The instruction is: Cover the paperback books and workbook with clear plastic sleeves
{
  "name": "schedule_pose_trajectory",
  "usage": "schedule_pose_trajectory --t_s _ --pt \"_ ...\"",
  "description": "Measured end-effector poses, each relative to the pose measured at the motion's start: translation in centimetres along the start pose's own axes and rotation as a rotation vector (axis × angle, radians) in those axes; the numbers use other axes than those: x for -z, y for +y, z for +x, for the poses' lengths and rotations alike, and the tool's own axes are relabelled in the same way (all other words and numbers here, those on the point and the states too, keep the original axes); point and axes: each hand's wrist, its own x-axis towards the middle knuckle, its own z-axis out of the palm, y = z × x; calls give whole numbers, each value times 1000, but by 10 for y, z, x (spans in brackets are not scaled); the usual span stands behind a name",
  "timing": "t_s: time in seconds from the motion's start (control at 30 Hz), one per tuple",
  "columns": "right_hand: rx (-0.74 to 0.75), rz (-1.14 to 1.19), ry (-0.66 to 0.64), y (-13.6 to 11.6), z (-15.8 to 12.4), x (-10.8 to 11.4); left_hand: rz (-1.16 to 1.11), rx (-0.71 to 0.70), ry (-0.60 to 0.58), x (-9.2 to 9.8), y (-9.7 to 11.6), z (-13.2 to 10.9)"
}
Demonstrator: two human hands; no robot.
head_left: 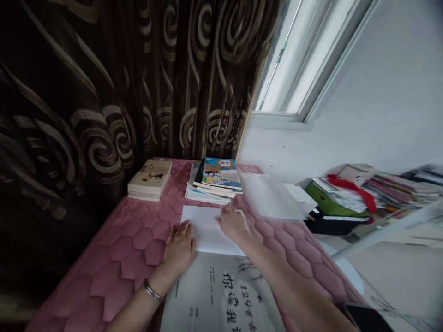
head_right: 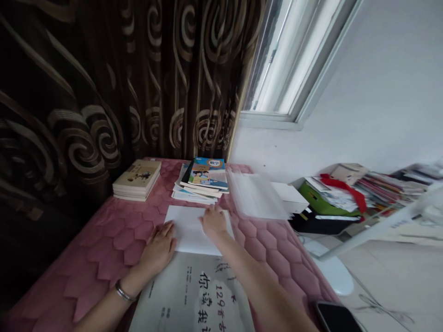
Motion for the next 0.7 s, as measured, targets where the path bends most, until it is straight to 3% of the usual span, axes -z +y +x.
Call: schedule_pose_trajectory --t_s 0.1,0.27,0.47,0.7 --pt "123 135 73 -44 11 2 -24 -9 -2 0 -2 0" --pt "149 173 -33 -92 48 -9 -81 14 -39 0 -2 0" --pt "74 141 -53 -101 91 -14 -149 6 -42 -1 -3 0" --pt "221 161 -101 -94 60 -15 -112 -1 -29 -6 -2 0"
